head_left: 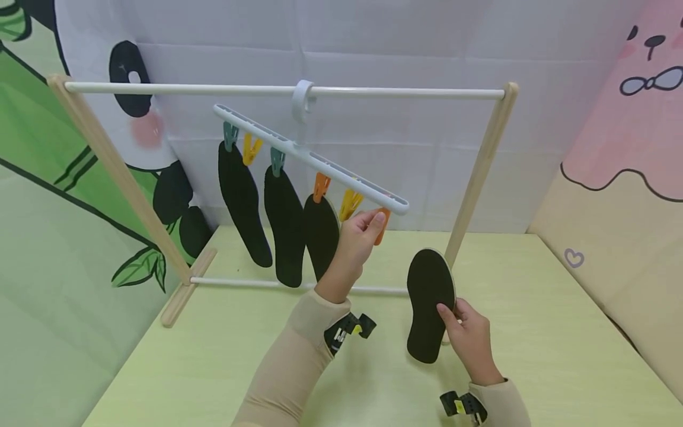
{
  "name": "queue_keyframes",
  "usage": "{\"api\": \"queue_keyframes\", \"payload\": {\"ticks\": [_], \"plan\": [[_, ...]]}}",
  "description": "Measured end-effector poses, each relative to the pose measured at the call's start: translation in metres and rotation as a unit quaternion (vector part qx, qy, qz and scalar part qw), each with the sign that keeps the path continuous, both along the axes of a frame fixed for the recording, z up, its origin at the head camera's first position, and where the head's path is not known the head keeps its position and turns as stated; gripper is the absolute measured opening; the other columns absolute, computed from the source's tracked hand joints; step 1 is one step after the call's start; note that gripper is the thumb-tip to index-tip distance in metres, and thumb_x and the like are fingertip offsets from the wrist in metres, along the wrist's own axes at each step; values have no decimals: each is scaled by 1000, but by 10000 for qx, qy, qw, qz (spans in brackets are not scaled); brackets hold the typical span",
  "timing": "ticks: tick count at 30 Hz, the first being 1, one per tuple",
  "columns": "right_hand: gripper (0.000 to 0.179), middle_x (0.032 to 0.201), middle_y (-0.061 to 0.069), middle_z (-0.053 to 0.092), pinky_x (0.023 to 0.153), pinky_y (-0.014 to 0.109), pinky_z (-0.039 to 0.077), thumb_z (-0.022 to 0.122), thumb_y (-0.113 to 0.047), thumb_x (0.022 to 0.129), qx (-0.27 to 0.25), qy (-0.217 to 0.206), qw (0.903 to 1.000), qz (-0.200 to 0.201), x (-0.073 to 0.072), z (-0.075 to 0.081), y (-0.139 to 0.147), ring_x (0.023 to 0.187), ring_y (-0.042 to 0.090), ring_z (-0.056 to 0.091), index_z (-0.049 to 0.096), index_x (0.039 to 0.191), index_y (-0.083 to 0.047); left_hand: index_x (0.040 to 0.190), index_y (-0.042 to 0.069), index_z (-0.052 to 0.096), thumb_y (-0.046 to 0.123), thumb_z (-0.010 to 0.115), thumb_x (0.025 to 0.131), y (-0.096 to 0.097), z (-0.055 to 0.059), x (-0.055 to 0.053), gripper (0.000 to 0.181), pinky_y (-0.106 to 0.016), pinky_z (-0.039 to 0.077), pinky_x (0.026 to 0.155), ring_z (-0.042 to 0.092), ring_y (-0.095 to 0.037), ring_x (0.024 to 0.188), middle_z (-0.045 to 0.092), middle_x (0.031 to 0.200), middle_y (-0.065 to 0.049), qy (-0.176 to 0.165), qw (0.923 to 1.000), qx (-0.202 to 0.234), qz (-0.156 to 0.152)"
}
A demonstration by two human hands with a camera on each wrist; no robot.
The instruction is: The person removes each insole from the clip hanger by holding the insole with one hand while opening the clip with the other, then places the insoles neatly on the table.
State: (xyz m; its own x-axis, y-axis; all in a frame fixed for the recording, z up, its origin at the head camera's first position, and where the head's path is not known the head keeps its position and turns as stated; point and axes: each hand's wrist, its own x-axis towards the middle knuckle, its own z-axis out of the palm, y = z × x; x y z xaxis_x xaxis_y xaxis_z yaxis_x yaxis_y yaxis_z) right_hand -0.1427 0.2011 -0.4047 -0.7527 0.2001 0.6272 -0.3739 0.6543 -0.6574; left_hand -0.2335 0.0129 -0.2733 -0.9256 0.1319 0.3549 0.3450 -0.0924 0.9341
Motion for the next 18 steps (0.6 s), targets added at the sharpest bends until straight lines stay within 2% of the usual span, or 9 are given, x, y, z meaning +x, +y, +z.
{"api": "queue_keyframes", "payload": {"ticks": [5,13,18], "plan": [[6,73,13,68,55,17,39,69,6,82,-17,-122,9999,-52,2,1,0,65,3,53,63,80,4,114,-19,58,0,52,97,-1,0,1,27,-22,34,63,40,-10,73,52,81,-5,9,10000,-3,-23],[5,75,14,69,56,18,39,69,4,83,-114,-275,9994,-184,4,1,1,66,2,53,64,81,4,117,-16,59,3,51,98,-2,0,2,28,-23,35,69,42,-13,81,59,95,-17,-142,9998,-123,-42],[5,75,13,68,56,19,40,69,4,83,-70,-301,9993,-226,5,1,2,66,3,53,64,82,4,117,-16,59,4,51,98,-2,0,2,28,-23,36,69,42,-13,83,59,97,-18,-131,9998,-144,-41]]}}
